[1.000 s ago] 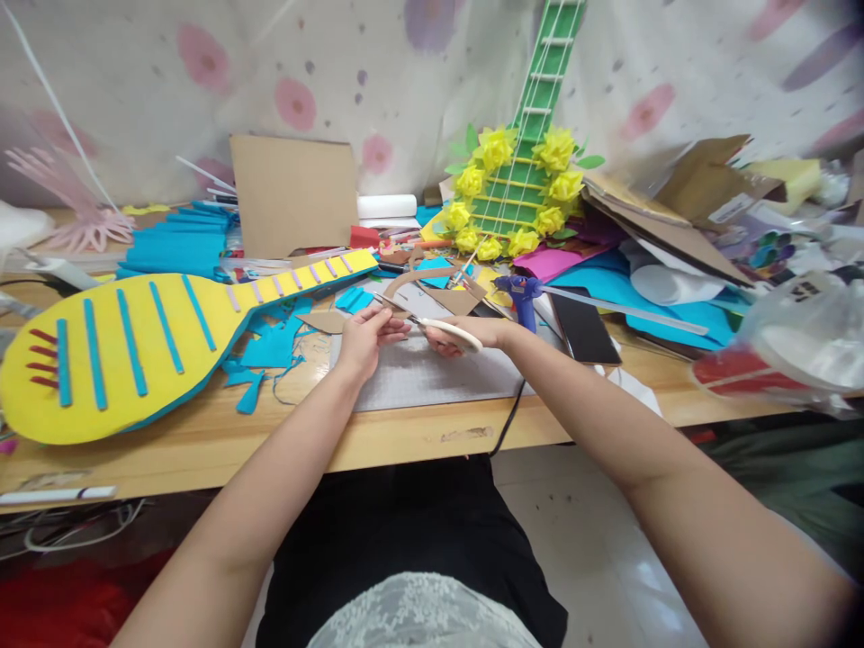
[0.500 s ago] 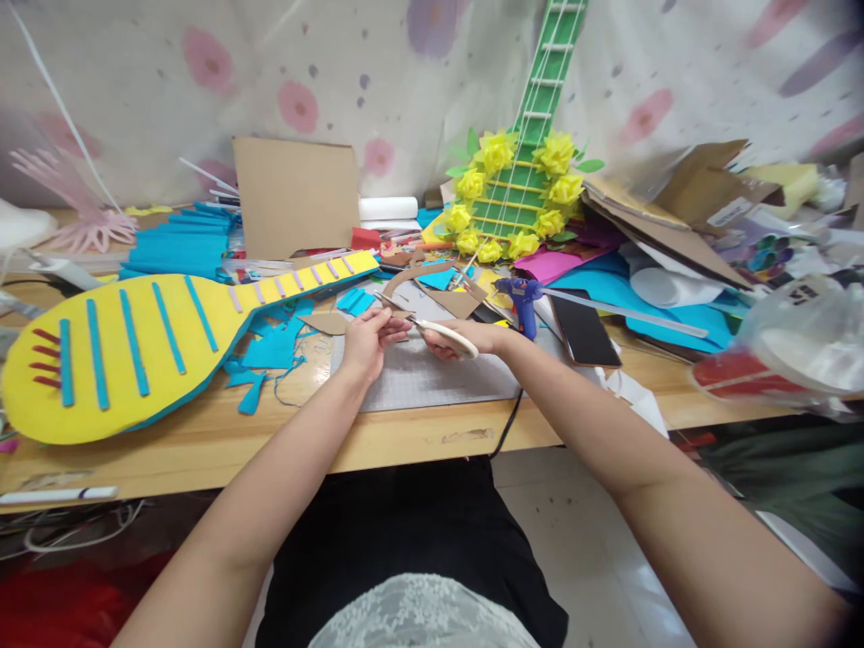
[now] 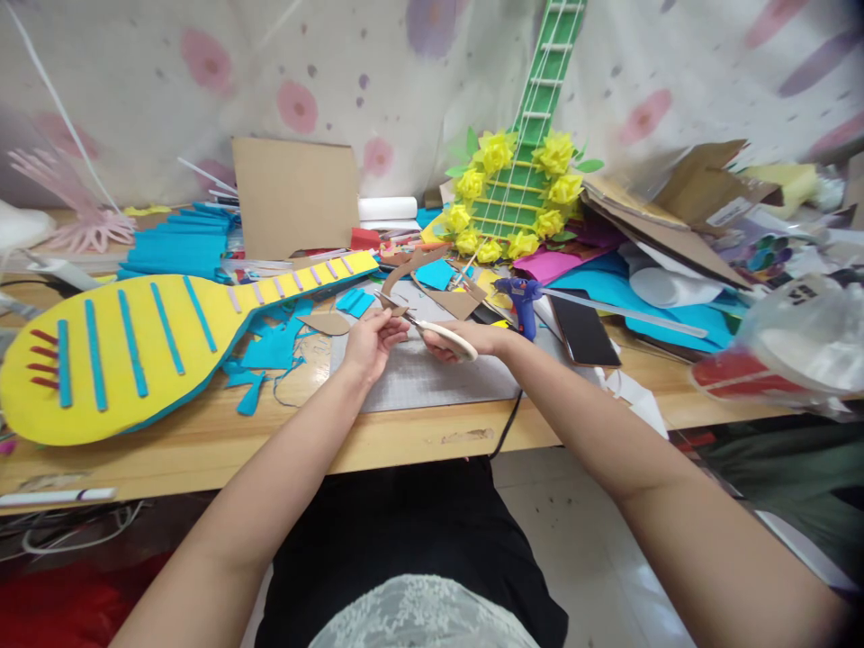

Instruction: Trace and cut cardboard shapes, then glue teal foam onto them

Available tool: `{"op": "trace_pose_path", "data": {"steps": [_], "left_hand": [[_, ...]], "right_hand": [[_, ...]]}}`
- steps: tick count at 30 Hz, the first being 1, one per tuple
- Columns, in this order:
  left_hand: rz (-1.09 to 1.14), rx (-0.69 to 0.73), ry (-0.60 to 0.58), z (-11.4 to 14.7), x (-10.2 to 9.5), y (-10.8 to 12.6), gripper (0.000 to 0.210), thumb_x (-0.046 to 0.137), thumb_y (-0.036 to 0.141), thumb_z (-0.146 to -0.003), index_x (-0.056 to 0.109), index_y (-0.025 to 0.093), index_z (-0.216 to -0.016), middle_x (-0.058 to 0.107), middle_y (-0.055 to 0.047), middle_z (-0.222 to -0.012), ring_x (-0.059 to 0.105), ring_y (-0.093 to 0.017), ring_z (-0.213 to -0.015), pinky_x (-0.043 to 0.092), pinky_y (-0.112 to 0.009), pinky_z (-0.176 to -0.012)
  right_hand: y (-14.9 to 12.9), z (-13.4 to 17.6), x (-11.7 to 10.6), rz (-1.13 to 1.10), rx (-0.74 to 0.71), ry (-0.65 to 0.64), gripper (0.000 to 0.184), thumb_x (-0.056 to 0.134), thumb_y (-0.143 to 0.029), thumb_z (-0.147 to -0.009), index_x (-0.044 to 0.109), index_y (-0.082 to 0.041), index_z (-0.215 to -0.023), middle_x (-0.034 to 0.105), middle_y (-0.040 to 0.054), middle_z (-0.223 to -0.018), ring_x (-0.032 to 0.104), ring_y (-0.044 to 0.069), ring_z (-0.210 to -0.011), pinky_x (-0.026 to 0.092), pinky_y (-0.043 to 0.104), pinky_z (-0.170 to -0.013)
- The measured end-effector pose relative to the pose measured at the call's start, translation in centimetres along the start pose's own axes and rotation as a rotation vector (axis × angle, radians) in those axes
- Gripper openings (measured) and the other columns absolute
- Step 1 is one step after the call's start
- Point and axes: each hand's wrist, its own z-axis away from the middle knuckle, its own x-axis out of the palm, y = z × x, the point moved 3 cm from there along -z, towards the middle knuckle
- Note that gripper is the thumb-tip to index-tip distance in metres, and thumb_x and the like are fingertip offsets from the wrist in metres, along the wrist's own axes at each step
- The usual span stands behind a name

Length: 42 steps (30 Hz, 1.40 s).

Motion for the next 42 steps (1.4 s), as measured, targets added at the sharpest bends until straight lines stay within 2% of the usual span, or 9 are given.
{"op": "trace_pose_path", "data": {"steps": [9,13,17,22,25,29,33,38,42], "left_hand": [[0.036,-0.009,0.011,0.0,0.1,-0.2,0.017,0.048,0.008,-0.085,0.052,0.014,-0.07,0.061,0.001,-0.054,0.063,-0.008,-0.052,0.049,-0.015,-0.053],[-0.001,0.003,-0.011,0.0,0.0,-0.3,0.016,0.05,0.012,-0.084,0.053,0.013,-0.069,0.062,0.0,-0.055,0.062,-0.009,-0.051,0.05,-0.016,-0.054],[-0.167,0.035,-0.072,-0.2,-0.3,-0.1,0.015,0.056,0.023,-0.082,0.056,0.013,-0.07,0.061,-0.002,-0.054,0.062,-0.013,-0.05,0.05,-0.021,-0.049],[-0.288,0.174,-0.063,-0.6,-0.8,0.5,0.025,0.071,0.034,-0.067,0.054,0.015,-0.063,0.057,0.002,-0.05,0.059,-0.013,-0.046,0.048,-0.023,-0.045],[-0.284,0.192,-0.084,-0.6,-0.6,0.3,0.026,0.073,0.032,-0.065,0.053,0.015,-0.061,0.058,0.002,-0.049,0.059,-0.013,-0.045,0.049,-0.024,-0.048],[-0.193,0.196,-0.043,-0.4,-0.2,-0.2,0.025,0.072,0.029,-0.066,0.052,0.015,-0.061,0.06,0.002,-0.051,0.061,-0.013,-0.048,0.051,-0.025,-0.055],[-0.113,0.152,0.005,-0.2,0.0,-0.3,0.022,0.068,0.024,-0.071,0.051,0.015,-0.062,0.06,0.001,-0.051,0.062,-0.012,-0.05,0.047,-0.02,-0.053],[-0.088,0.114,-0.008,-0.2,0.1,-0.3,0.019,0.066,0.022,-0.073,0.051,0.015,-0.063,0.061,0.001,-0.052,0.063,-0.011,-0.05,0.047,-0.02,-0.052],[-0.164,0.245,0.013,-0.6,-0.5,0.1,0.022,0.068,0.029,-0.071,0.052,0.015,-0.064,0.061,0.001,-0.054,0.064,-0.013,-0.053,0.049,-0.022,-0.054]], "right_hand": [[-0.3,-0.1,0.3,0.115,-0.036,0.08,0.052,0.054,-0.067,-0.073,0.036,-0.019,-0.079,0.035,-0.0079,-0.06,0.034,0.004,-0.047,0.031,0.019,-0.042],[-0.1,0.0,0.1,0.072,-0.033,0.054,0.048,0.056,-0.063,-0.075,0.035,-0.019,-0.079,0.034,-0.0082,-0.059,0.033,0.004,-0.047,0.029,0.018,-0.041],[0.1,0.6,-0.5,0.058,0.001,-0.003,0.049,0.051,-0.064,-0.078,0.035,-0.018,-0.073,0.034,-0.0072,-0.057,0.033,0.004,-0.047,0.029,0.017,-0.042],[0.0,1.3,-0.9,0.096,0.034,-0.074,0.051,0.047,-0.065,-0.08,0.039,-0.016,-0.069,0.034,-0.006,-0.056,0.034,0.004,-0.047,0.029,0.018,-0.043],[0.0,1.3,-0.7,0.093,0.038,-0.035,0.052,0.047,-0.067,-0.078,0.037,-0.017,-0.069,0.034,-0.0064,-0.056,0.033,0.004,-0.046,0.029,0.018,-0.042],[-0.1,1.1,-0.5,0.144,0.018,0.025,0.051,0.05,-0.067,-0.077,0.034,-0.019,-0.074,0.035,-0.0068,-0.057,0.036,0.004,-0.048,0.031,0.018,-0.043],[-0.1,0.8,-0.5,0.208,0.002,0.022,0.054,0.047,-0.071,-0.075,0.033,-0.019,-0.075,0.035,-0.0066,-0.059,0.037,0.005,-0.049,0.033,0.018,-0.044],[-0.1,0.5,-0.5,0.245,-0.011,0.025,0.055,0.044,-0.074,-0.074,0.032,-0.02,-0.074,0.034,-0.0065,-0.059,0.035,0.005,-0.049,0.033,0.019,-0.044],[-0.5,0.6,-1.4,0.383,0.018,0.125,0.055,0.038,-0.075,-0.077,0.036,-0.02,-0.075,0.041,-0.004,-0.059,0.04,0.008,-0.051,0.037,0.022,-0.049]]}}
